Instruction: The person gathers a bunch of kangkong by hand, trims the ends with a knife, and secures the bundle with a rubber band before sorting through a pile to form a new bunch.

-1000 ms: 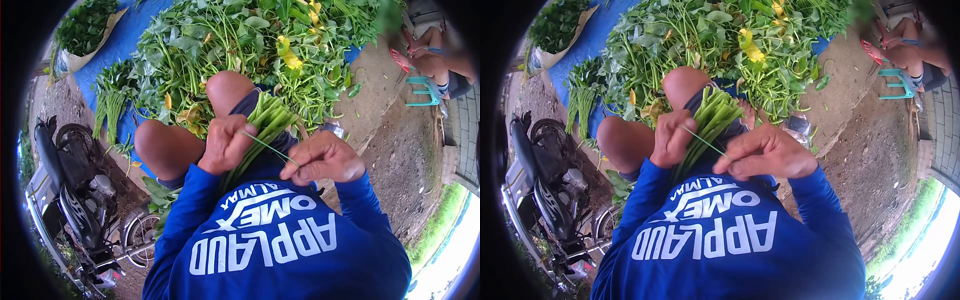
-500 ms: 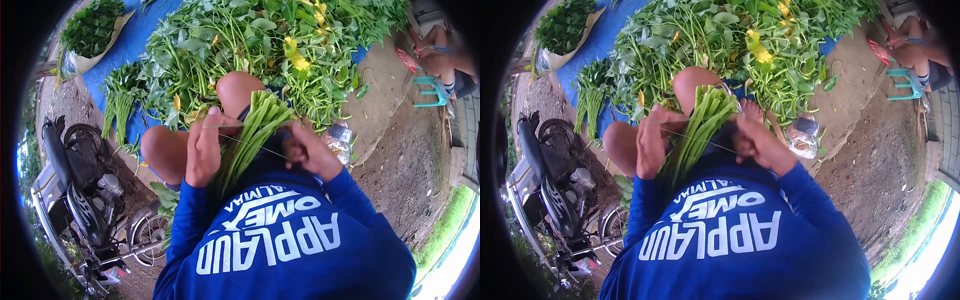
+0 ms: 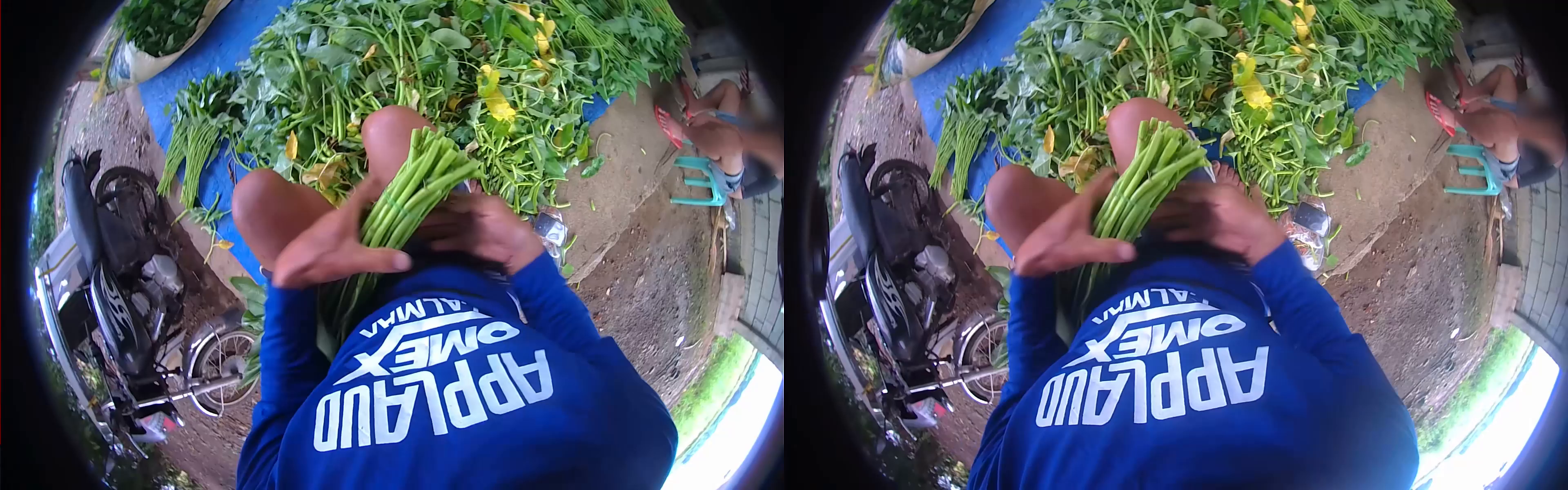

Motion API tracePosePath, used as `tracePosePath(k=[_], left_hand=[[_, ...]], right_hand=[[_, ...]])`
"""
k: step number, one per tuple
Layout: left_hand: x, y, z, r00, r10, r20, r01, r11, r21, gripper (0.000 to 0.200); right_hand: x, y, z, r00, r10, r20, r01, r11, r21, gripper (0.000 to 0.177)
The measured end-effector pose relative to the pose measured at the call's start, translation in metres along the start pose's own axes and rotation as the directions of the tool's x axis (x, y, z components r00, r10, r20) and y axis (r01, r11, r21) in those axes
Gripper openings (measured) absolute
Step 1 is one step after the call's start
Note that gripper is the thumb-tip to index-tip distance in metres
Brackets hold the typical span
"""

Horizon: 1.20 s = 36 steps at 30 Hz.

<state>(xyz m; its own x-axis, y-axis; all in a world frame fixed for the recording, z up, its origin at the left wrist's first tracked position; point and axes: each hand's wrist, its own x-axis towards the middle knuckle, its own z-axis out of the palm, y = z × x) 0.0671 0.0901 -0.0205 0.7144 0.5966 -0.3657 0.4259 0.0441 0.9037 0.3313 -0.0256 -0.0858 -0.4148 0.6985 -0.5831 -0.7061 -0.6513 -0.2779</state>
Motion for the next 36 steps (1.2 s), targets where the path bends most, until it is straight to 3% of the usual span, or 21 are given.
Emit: tracePosePath(k=[1, 2, 3, 4, 7, 10, 13, 17, 18, 21, 23, 24, 26, 27, 29, 31, 33, 34, 36], left_hand=[[0.007, -0.006, 0.014, 0.993, -0.093, 0.074, 0.088, 0.994, 0.072, 0.086], [0.012, -0.009, 0.023, 0.971, -0.186, 0.148, 0.164, 0.975, 0.148, 0.089], [0.013, -0.007, 0.026, 0.970, -0.213, 0.116, 0.183, 0.957, 0.226, 0.087], [0.013, -0.003, 0.031, 0.966, -0.239, 0.098, 0.200, 0.933, 0.298, 0.084], [0.013, -0.006, 0.043, 0.974, -0.224, 0.041, 0.190, 0.899, 0.395, 0.073], [0.011, 0.007, 0.045, 0.969, -0.245, 0.032, 0.207, 0.875, 0.437, 0.072], [0.011, 0.013, 0.043, 0.962, -0.273, 0.017, 0.236, 0.857, 0.459, 0.075], [0.010, 0.010, 0.040, 0.960, -0.280, 0.006, 0.250, 0.866, 0.434, 0.075], [0.011, 0.010, 0.039, 0.956, -0.293, 0.009, 0.261, 0.868, 0.422, 0.075], [0.014, 0.003, 0.043, 0.965, -0.263, 0.022, 0.223, 0.857, 0.465, 0.071], [0.019, -0.008, 0.041, 0.964, -0.264, 0.036, 0.228, 0.886, 0.404, 0.069], [0.020, -0.011, 0.036, 0.963, -0.267, 0.033, 0.234, 0.892, 0.387, 0.068], [0.017, -0.007, 0.018, 0.984, -0.136, 0.113, 0.125, 0.987, 0.101, 0.067], [0.015, -0.005, 0.007, 0.990, -0.058, 0.129, 0.065, 0.997, -0.047, 0.067], [0.007, -0.008, -0.009, 0.983, -0.123, 0.135, 0.159, 0.941, -0.298, 0.064], [0.001, 0.003, -0.022, 0.973, -0.167, 0.157, 0.226, 0.813, -0.536, 0.062], [-0.006, 0.018, -0.024, 0.986, -0.102, 0.129, 0.147, 0.902, -0.406, 0.064], [-0.006, 0.015, -0.023, 0.990, -0.083, 0.116, 0.121, 0.916, -0.382, 0.065], [-0.007, 0.017, -0.017, 0.996, -0.047, 0.071, 0.069, 0.928, -0.366, 0.066]], right_hand=[[-0.015, -0.015, -0.010, 0.977, -0.140, -0.162, 0.092, 0.958, -0.271, 0.039], [-0.027, -0.032, -0.014, 0.908, -0.319, -0.270, 0.135, 0.835, -0.534, 0.036], [-0.032, -0.046, -0.015, 0.777, -0.583, -0.236, 0.192, 0.578, -0.793, 0.032], [-0.040, -0.055, -0.014, 0.609, -0.785, -0.115, 0.147, 0.255, -0.956, 0.028], [-0.046, -0.069, 0.006, 0.650, -0.716, 0.255, 0.431, 0.071, -0.900, 0.027], [-0.035, -0.078, 0.040, 0.693, -0.543, 0.475, 0.310, -0.370, -0.876, 0.026], [-0.026, -0.084, 0.053, 0.713, -0.399, 0.577, 0.275, -0.598, -0.753, 0.033], [-0.026, -0.068, 0.043, 0.663, -0.401, 0.633, 0.198, -0.721, -0.664, 0.039], [-0.024, -0.059, 0.037, 0.609, -0.446, 0.655, 0.153, -0.745, -0.650, 0.035], [0.014, -0.031, 0.000, 0.506, -0.661, 0.555, 0.130, -0.577, -0.806, 0.025], [0.043, -0.035, -0.004, 0.503, -0.731, 0.461, 0.165, -0.442, -0.881, 0.019], [0.045, -0.042, -0.001, 0.566, -0.703, 0.430, 0.128, -0.441, -0.888, 0.020], [0.034, -0.053, 0.024, 0.522, -0.845, 0.118, 0.400, 0.120, -0.908, 0.029], [0.028, -0.059, 0.031, 0.549, -0.835, -0.039, 0.520, 0.378, -0.766, 0.035], [0.011, -0.065, 0.023, 0.600, -0.784, -0.159, 0.520, 0.533, -0.668, 0.048], [0.006, -0.056, 0.030, 0.774, -0.623, -0.109, 0.458, 0.671, -0.583, 0.047], [0.004, -0.039, 0.055, 0.889, -0.449, -0.094, 0.371, 0.823, -0.430, 0.047], [0.012, -0.029, 0.065, 0.794, -0.603, -0.076, 0.512, 0.731, -0.451, 0.046], [0.016, -0.023, 0.078, 0.473, -0.881, 0.010, 0.636, 0.334, -0.696, 0.041]])
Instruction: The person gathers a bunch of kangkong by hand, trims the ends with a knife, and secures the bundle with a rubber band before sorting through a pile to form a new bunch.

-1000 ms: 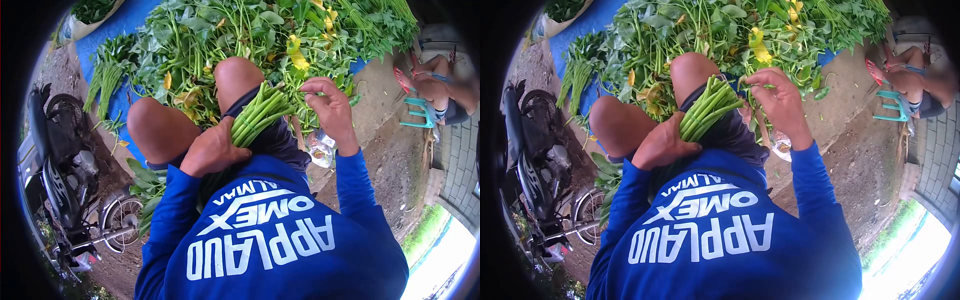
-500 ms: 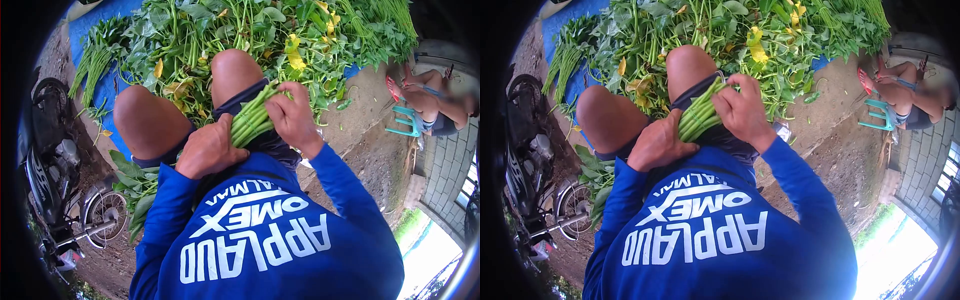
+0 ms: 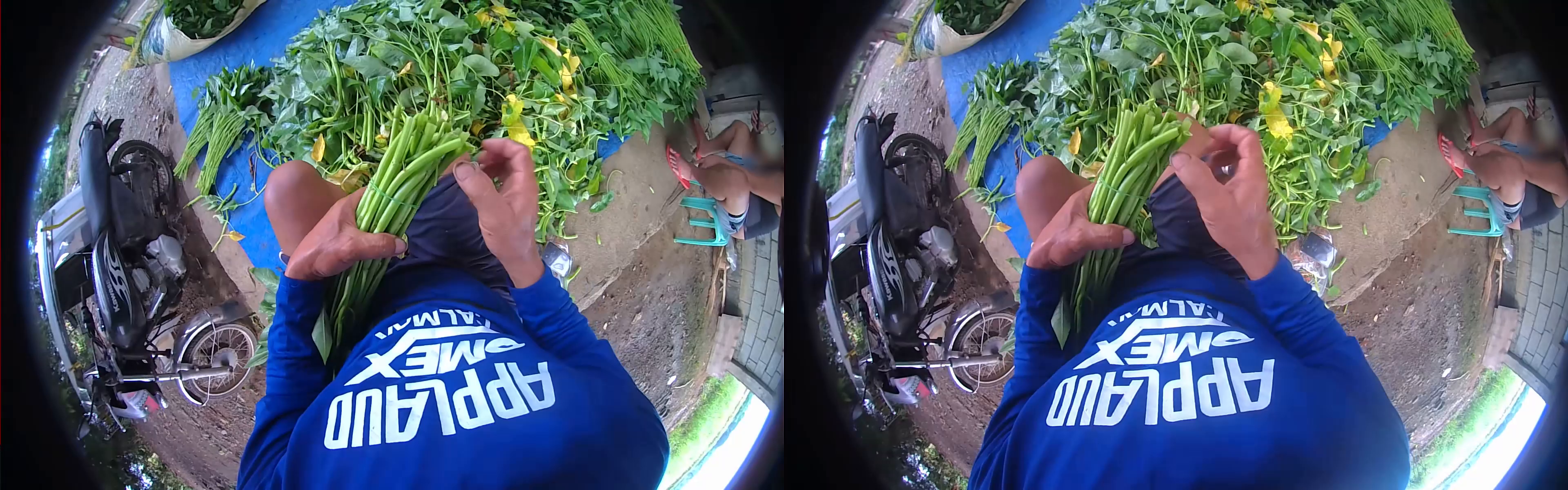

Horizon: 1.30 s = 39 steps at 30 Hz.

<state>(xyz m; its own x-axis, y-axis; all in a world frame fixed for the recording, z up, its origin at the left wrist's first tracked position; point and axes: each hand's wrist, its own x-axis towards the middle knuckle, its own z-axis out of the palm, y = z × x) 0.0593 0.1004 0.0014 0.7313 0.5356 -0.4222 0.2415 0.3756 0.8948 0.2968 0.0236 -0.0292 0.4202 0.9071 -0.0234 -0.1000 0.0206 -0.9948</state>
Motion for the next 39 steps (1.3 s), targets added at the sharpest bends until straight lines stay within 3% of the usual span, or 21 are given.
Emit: tracePosePath(k=[2, 3, 6, 10, 13, 14, 17, 18, 19, 21, 23, 24, 26, 28, 29, 30, 32, 33, 34, 36, 39], left_hand=[[0.000, 0.003, 0.009, 0.996, 0.066, -0.060, -0.067, 0.998, -0.007, 0.065], [-0.001, 0.001, 0.008, 0.994, 0.081, -0.067, -0.081, 0.997, 0.004, 0.064], [0.004, -0.011, 0.011, 0.993, 0.093, -0.076, -0.087, 0.994, 0.072, 0.062], [0.002, -0.017, 0.020, 0.981, 0.062, -0.183, -0.003, 0.952, 0.306, 0.057], [0.004, -0.023, 0.021, 0.976, 0.042, -0.214, 0.063, 0.885, 0.462, 0.053], [0.005, -0.025, 0.020, 0.976, 0.032, -0.216, 0.084, 0.858, 0.507, 0.052], [0.005, -0.013, 0.012, 0.995, 0.014, -0.096, 0.006, 0.979, 0.204, 0.052], [0.000, -0.003, 0.007, 0.998, -0.006, -0.065, 0.015, 0.991, 0.133, 0.053], [-0.007, 0.002, 0.000, 0.999, 0.000, -0.050, 0.004, 0.997, 0.077, 0.054], [-0.023, 0.012, -0.016, 0.999, 0.023, -0.030, -0.024, 0.999, -0.030, 0.055], [-0.034, 0.020, -0.042, 0.993, 0.089, 0.073, -0.081, 0.991, -0.108, 0.063], [-0.040, 0.028, -0.045, 0.986, 0.145, 0.087, -0.126, 0.973, -0.193, 0.066], [-0.053, 0.067, -0.036, 0.957, 0.282, -0.062, -0.289, 0.934, -0.212, 0.073], [-0.065, 0.108, -0.034, 0.885, 0.413, -0.216, -0.450, 0.876, -0.171, 0.077], [-0.070, 0.131, -0.035, 0.828, 0.482, -0.287, -0.532, 0.837, -0.129, 0.078], [-0.073, 0.159, -0.035, 0.727, 0.613, -0.309, -0.613, 0.782, 0.112, 0.076], [-0.071, 0.214, -0.030, 0.493, 0.821, -0.288, -0.695, 0.571, 0.436, 0.071], [-0.070, 0.238, -0.025, 0.366, 0.889, -0.275, -0.718, 0.458, 0.525, 0.068], [-0.069, 0.255, -0.020, 0.238, 0.937, -0.255, -0.717, 0.347, 0.605, 0.064], [-0.060, 0.277, -0.002, 0.212, 0.939, -0.270, -0.711, 0.337, 0.617, 0.059], [-0.045, 0.283, -0.012, 0.273, 0.909, -0.315, -0.789, 0.399, 0.467, 0.050]], right_hand=[[0.002, -0.020, 0.000, 0.994, -0.098, -0.050, 0.085, 0.974, -0.211, 0.022], [0.005, -0.025, 0.003, 0.998, -0.062, -0.022, 0.057, 0.983, -0.175, 0.020], [0.013, -0.033, 0.011, 0.999, 0.045, 0.026, -0.042, 0.991, -0.126, 0.022], [0.027, -0.028, 0.017, 0.997, 0.073, 0.017, -0.064, 0.952, -0.299, 0.020], [0.038, -0.006, 0.023, 0.984, -0.141, 0.108, 0.171, 0.917, -0.360, 0.020], [0.047, 0.001, 0.019, 0.978, -0.101, 0.182, 0.175, 0.876, -0.450, 0.020], [0.061, -0.008, 0.011, 0.946, -0.088, 0.312, 0.212, 0.895, -0.393, 0.019], [0.059, -0.009, 0.016, 0.971, -0.194, 0.142, 0.216, 0.963, -0.162, 0.016], [0.059, -0.014, 0.010, 0.989, -0.138, 0.051, 0.138, 0.990, 0.017, 0.021], [0.055, -0.024, 0.005, 0.978, 0.144, 0.150, -0.178, 0.952, 0.247, 0.042], [0.045, 0.013, 0.032, 0.838, 0.013, 0.546, -0.250, 0.898, 0.362, 0.058], [0.036, 0.013, 0.046, 0.753, 0.028, 0.658, -0.291, 0.910, 0.294, 0.070], [0.021, -0.034, 0.078, 0.566, 0.039, 0.824, -0.313, 0.934, 0.170, 0.093], [0.023, -0.083, 0.131, 0.668, -0.295, 0.684, -0.116, 0.866, 0.487, 0.092], [0.028, -0.109, 0.140, 0.666, -0.384, 0.639, -0.024, 0.845, 0.534, 0.091], [0.033, -0.135, 0.149, 0.659, -0.470, 0.588, 0.066, 0.814, 0.577, 0.090], [0.053, -0.191, 0.147, 0.617, -0.504, 0.604, 0.242, 0.852, 0.464, 0.089], [0.058, -0.209, 0.150, 0.671, -0.444, 0.594, 0.210, 0.882, 0.422, 0.085], [0.069, -0.215, 0.154, 0.668, -0.502, 0.550, 0.439, 0.862, 0.254, 0.088], [0.081, -0.233, 0.151, 0.631, -0.567, 0.529, 0.667, 0.745, 0.002, 0.098], [0.084, -0.253, 0.124, 0.608, -0.605, 0.514, 0.772, 0.601, -0.206, 0.115]])
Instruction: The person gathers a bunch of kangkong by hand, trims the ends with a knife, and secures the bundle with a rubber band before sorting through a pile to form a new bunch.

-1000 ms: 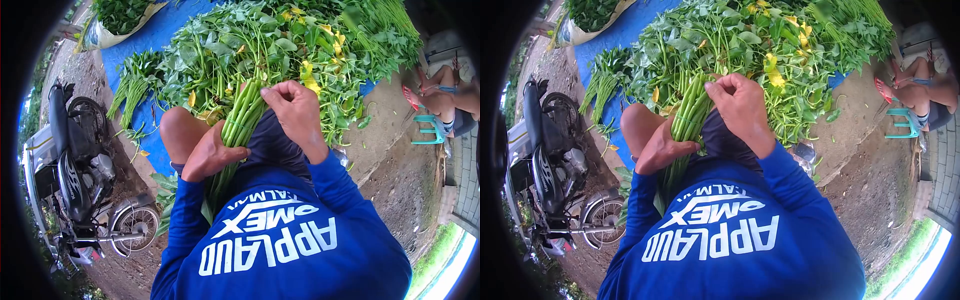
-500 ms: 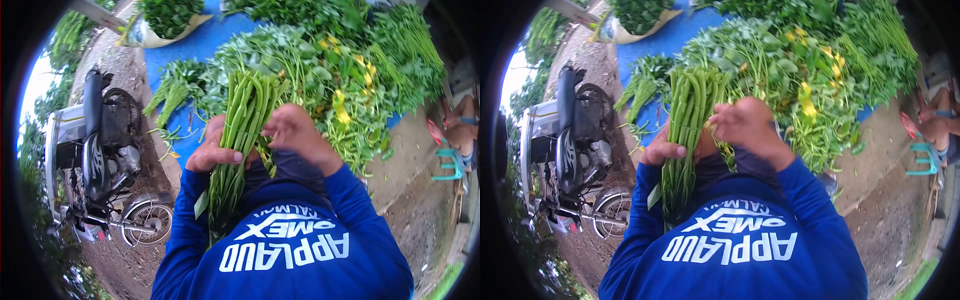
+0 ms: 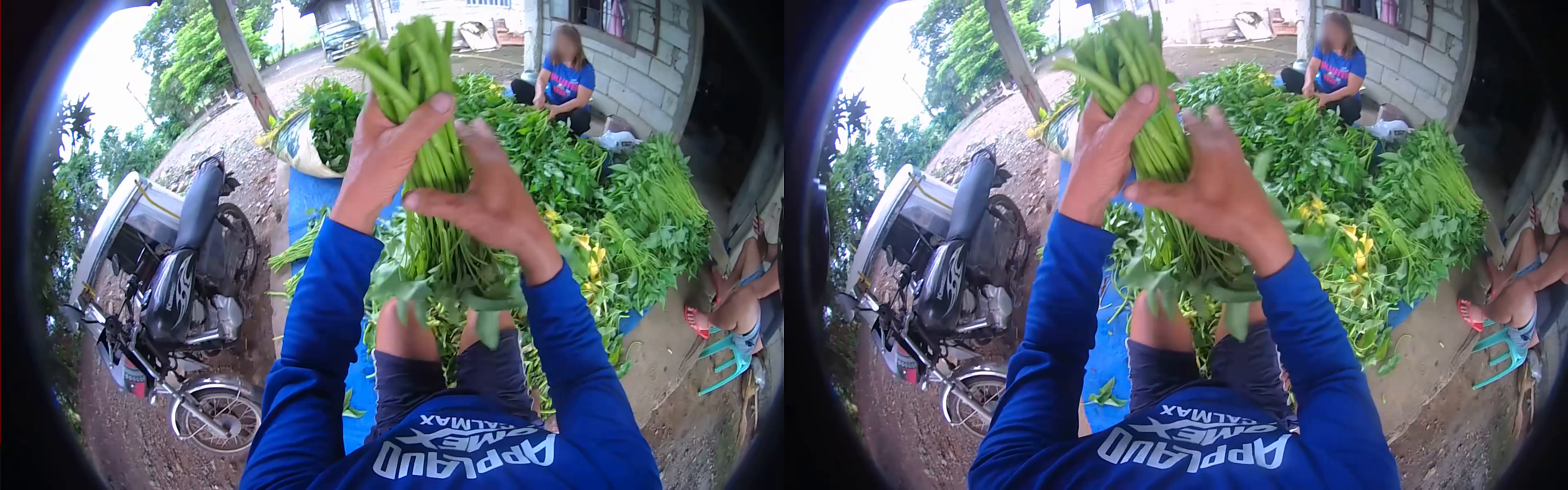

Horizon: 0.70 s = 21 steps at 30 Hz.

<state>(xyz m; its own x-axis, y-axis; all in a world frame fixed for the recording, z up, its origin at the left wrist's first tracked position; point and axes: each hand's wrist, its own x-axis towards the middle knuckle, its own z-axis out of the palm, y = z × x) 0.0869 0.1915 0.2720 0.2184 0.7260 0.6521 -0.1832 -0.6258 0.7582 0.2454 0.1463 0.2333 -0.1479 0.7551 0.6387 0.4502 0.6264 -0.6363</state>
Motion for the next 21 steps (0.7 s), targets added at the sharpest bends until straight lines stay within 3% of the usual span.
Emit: tracePosePath(k=[2, 3, 4, 6, 7, 10, 11, 12, 13, 16, 17, 20, 21], left_hand=[[0.005, -0.022, 0.004, 1.000, -0.020, 0.017, 0.023, 0.978, -0.205, 0.049], [0.004, -0.030, 0.014, 1.000, -0.024, 0.005, 0.025, 0.947, -0.319, 0.049], [0.004, -0.030, 0.022, 0.998, -0.063, -0.011, 0.057, 0.946, -0.321, 0.050], [0.004, -0.031, 0.038, 0.988, -0.149, -0.042, 0.127, 0.935, -0.332, 0.052], [0.008, -0.037, 0.034, 0.992, -0.122, 0.028, 0.125, 0.955, -0.267, 0.059], [0.014, -0.029, 0.020, 0.985, 0.037, -0.166, -0.041, 0.999, -0.024, 0.066], [0.016, -0.019, 0.012, 0.951, 0.290, -0.105, -0.258, 0.935, 0.243, 0.062], [0.014, -0.006, 0.004, 0.864, 0.503, 0.019, -0.451, 0.758, 0.470, 0.059], [0.014, 0.007, -0.002, 0.736, 0.652, 0.186, -0.597, 0.493, 0.633, 0.056], [0.020, 0.039, -0.010, 0.649, 0.434, 0.625, -0.746, 0.198, 0.636, 0.040], [0.020, 0.041, -0.008, 0.644, 0.387, 0.660, -0.758, 0.201, 0.621, 0.029], [0.021, 0.053, -0.013, 0.669, 0.194, 0.717, -0.742, 0.218, 0.634, 0.031], [0.018, 0.056, -0.015, 0.652, 0.215, 0.727, -0.759, 0.194, 0.622, 0.030]], right_hand=[[0.004, 0.022, -0.015, 0.987, -0.094, -0.127, 0.063, 0.971, -0.232, 0.126], [0.006, 0.031, -0.013, 0.993, -0.084, -0.087, 0.083, 0.996, -0.015, 0.123], [0.008, 0.039, -0.011, 0.996, -0.073, -0.047, 0.081, 0.976, 0.203, 0.120], [0.005, 0.045, -0.006, 0.996, 0.017, 0.092, -0.069, 0.795, 0.602, 0.113], [0.002, 0.041, -0.014, 0.988, 0.107, 0.111, -0.151, 0.819, 0.554, 0.100], [-0.006, 0.054, -0.036, 0.950, 0.205, 0.235, -0.303, 0.787, 0.538, 0.090], [-0.009, 0.060, -0.042, 0.940, 0.223, 0.257, -0.334, 0.753, 0.567, 0.088], [-0.011, 0.060, -0.048, 0.937, 0.215, 0.275, -0.338, 0.757, 0.559, 0.089], [-0.012, 0.059, -0.056, 0.931, 0.210, 0.297, -0.347, 0.761, 0.549, 0.089], [-0.017, 0.062, -0.066, 0.909, 0.197, 0.367, -0.364, 0.804, 0.470, 0.090], [-0.018, 0.059, -0.067, 0.904, 0.193, 0.382, -0.365, 0.815, 0.450, 0.088], [-0.020, 0.055, -0.076, 0.881, 0.177, 0.439, -0.364, 0.846, 0.390, 0.083], [-0.021, 0.053, -0.077, 0.871, 0.168, 0.462, -0.368, 0.847, 0.384, 0.082]])
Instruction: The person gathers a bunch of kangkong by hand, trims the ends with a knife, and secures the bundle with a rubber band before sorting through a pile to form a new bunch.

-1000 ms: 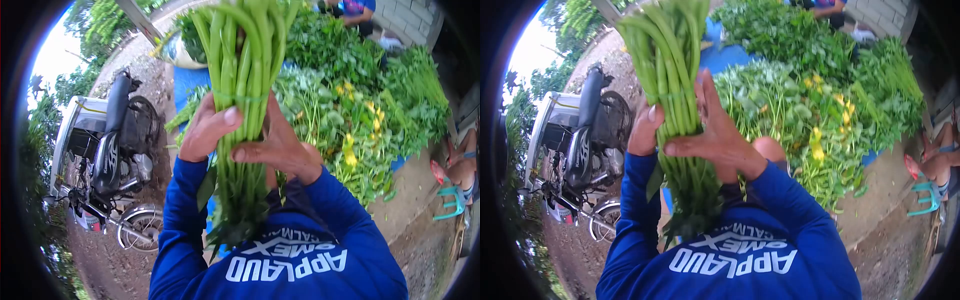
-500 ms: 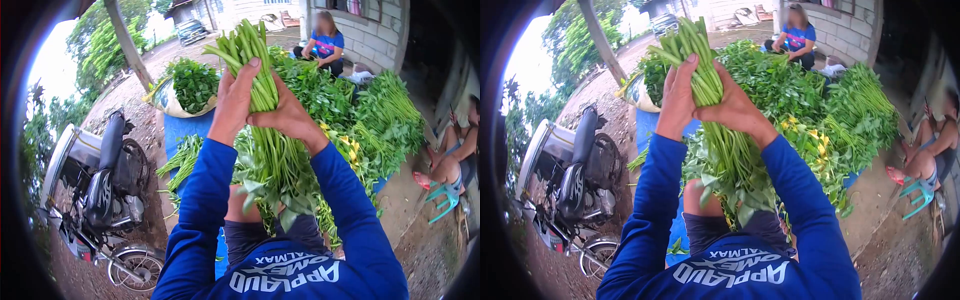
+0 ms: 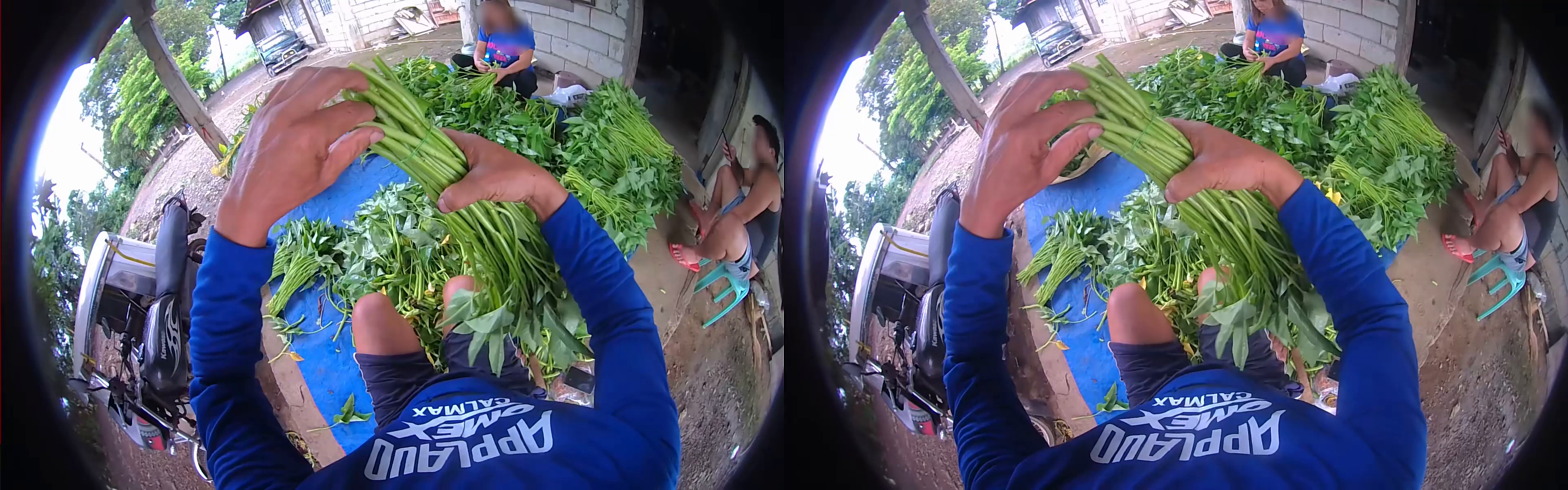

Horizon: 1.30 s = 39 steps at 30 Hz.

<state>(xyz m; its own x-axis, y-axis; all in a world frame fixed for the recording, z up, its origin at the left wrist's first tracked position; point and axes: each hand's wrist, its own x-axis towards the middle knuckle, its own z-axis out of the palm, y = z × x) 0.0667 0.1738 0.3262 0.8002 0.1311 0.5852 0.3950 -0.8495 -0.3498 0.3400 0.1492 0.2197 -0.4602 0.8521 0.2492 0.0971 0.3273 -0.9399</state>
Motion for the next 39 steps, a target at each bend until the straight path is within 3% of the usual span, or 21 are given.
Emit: tracePosePath(k=[2, 5, 8, 11, 14, 17, 23, 26, 29, 32, 35, 36, 38, 39], left_hand=[[-0.003, 0.004, -0.003, 0.998, 0.046, -0.035, -0.045, 0.998, 0.044, 0.029], [-0.009, -0.001, 0.004, 0.996, -0.006, -0.084, 0.012, 0.997, 0.074, 0.028], [-0.011, 0.000, 0.004, 0.996, -0.057, -0.065, 0.054, 0.998, -0.035, 0.027], [-0.009, 0.004, 0.002, 0.991, 0.006, -0.133, -0.013, 0.998, -0.056, 0.026], [-0.008, 0.010, 0.005, 0.990, -0.083, -0.118, 0.058, 0.977, -0.204, 0.023], [-0.008, 0.012, 0.006, 0.983, -0.063, -0.173, 0.028, 0.980, -0.196, 0.022], [-0.011, 0.016, -0.003, 0.998, 0.049, -0.033, -0.054, 0.983, -0.176, 0.025], [-0.009, 0.029, -0.008, 0.990, -0.104, 0.095, 0.120, 0.975, -0.189, 0.020], [-0.007, 0.029, -0.006, 0.992, -0.095, 0.081, 0.103, 0.990, -0.100, 0.018], [-0.005, 0.025, 0.001, 0.999, 0.022, -0.043, -0.018, 0.994, 0.109, 0.020], [-0.009, 0.011, 0.012, 0.981, -0.135, -0.137, 0.148, 0.985, 0.088, 0.037], [-0.008, 0.006, 0.022, 0.949, -0.282, -0.138, 0.283, 0.959, -0.012, 0.044], [-0.013, -0.002, 0.050, 0.823, -0.562, -0.084, 0.536, 0.817, -0.211, 0.057], [-0.019, -0.007, 0.067, 0.684, -0.728, -0.034, 0.648, 0.629, -0.429, 0.062]], right_hand=[[-0.002, 0.002, -0.003, 0.999, 0.001, 0.041, -0.002, 0.999, 0.034, 0.081], [-0.011, -0.002, -0.004, 0.999, 0.025, 0.029, -0.026, 0.999, 0.038, 0.080], [-0.015, -0.008, -0.002, 0.996, 0.040, 0.085, -0.043, 0.998, 0.035, 0.078], [-0.015, -0.005, -0.003, 0.995, 0.026, 0.101, -0.026, 1.000, 0.008, 0.078], [-0.019, -0.011, 0.001, 0.993, 0.044, 0.109, -0.044, 0.999, 0.006, 0.078], [-0.019, -0.015, -0.001, 0.991, 0.045, 0.123, -0.043, 0.999, -0.021, 0.079], [-0.020, -0.011, -0.003, 0.984, 0.045, 0.171, -0.039, 0.999, -0.038, 0.080], [-0.021, -0.010, -0.003, 0.983, 0.074, 0.165, -0.062, 0.995, -0.076, 0.087], [-0.017, -0.001, -0.003, 0.987, 0.051, 0.154, -0.031, 0.991, -0.130, 0.088], [-0.018, -0.003, -0.001, 0.987, 0.076, 0.138, -0.067, 0.995, -0.067, 0.090], [-0.020, -0.002, 0.003, 0.992, 0.029, 0.122, -0.016, 0.994, -0.108, 0.088], [-0.019, -0.002, 0.003, 0.997, 0.036, 0.061, -0.026, 0.987, -0.157, 0.088], [-0.016, -0.002, 0.009, 0.997, 0.055, -0.057, -0.067, 0.967, -0.245, 0.086], [-0.013, 0.000, 0.015, 0.986, 0.027, -0.167, -0.079, 0.947, -0.312, 0.086]])
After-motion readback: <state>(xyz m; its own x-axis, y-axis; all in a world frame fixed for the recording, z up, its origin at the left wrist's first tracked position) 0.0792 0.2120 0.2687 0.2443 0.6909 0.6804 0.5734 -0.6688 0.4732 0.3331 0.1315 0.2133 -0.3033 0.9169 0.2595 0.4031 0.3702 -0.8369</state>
